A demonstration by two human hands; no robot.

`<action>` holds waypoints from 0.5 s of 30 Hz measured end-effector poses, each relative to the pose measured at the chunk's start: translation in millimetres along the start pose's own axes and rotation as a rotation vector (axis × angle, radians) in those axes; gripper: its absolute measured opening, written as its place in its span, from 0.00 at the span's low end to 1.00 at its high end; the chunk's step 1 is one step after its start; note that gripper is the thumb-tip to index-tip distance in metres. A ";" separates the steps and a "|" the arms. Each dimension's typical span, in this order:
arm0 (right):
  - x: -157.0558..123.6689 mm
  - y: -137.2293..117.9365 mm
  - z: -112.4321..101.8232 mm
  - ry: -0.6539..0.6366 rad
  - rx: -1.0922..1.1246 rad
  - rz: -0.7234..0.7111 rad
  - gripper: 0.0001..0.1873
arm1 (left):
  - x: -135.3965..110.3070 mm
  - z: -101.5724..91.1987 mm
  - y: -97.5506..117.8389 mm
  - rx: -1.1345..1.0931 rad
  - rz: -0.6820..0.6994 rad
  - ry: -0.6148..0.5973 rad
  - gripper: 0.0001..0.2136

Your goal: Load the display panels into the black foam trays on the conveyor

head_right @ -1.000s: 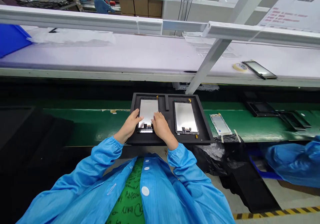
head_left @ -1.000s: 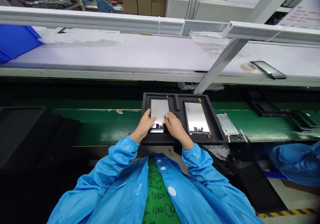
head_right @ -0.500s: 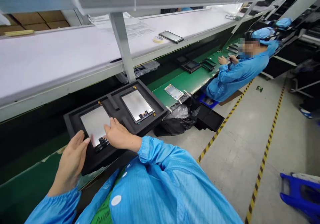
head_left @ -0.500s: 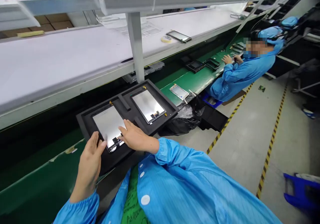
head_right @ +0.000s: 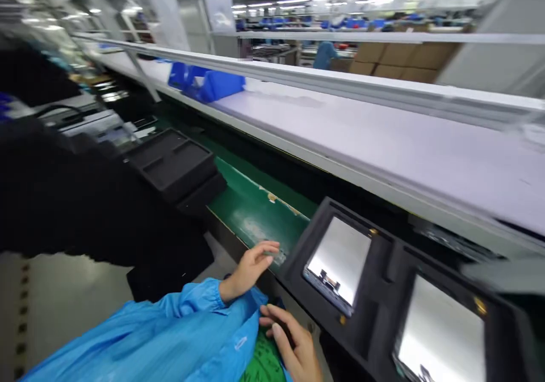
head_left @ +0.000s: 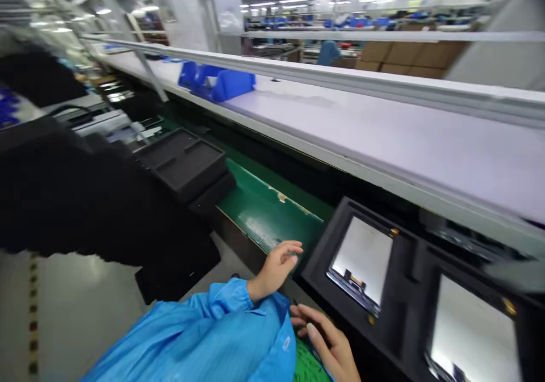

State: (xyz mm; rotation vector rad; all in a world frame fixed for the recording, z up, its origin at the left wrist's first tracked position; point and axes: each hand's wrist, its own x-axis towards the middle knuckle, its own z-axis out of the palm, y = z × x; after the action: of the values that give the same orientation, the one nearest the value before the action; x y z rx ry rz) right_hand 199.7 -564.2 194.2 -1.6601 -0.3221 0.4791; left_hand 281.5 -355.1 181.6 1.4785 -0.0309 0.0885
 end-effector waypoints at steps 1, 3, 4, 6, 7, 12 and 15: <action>11.6 0.6 7.7 -0.055 0.010 0.034 0.20 | -1.3 -6.9 -2.7 -0.010 -0.003 0.000 0.10; 32.8 0.1 25.0 -0.125 0.006 0.081 0.23 | -5.9 -23.7 -6.6 -0.024 -0.011 -0.013 0.10; 43.1 -0.2 33.9 -0.145 0.001 0.100 0.24 | -7.5 -33.9 -8.0 -0.027 -0.013 -0.018 0.10; 64.7 0.2 51.6 -0.160 -0.006 0.134 0.25 | -6.7 -58.7 -10.1 -0.024 -0.011 -0.010 0.11; 76.1 1.3 60.4 -0.158 -0.005 0.144 0.25 | -3.8 -73.7 -10.9 -0.016 -0.007 0.005 0.11; 140.3 10.1 95.2 -0.147 -0.019 0.158 0.28 | 28.2 -188.3 -11.0 0.117 0.076 0.295 0.11; 184.4 7.7 108.1 -0.093 -0.050 0.150 0.32 | 47.9 -284.0 -5.9 0.245 0.150 0.695 0.14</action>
State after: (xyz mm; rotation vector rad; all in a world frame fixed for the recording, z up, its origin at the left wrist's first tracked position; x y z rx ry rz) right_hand 307.5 -384.1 152.9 -1.7214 -0.2805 0.6665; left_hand 320.2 -71.0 153.1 1.6181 0.4455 0.7436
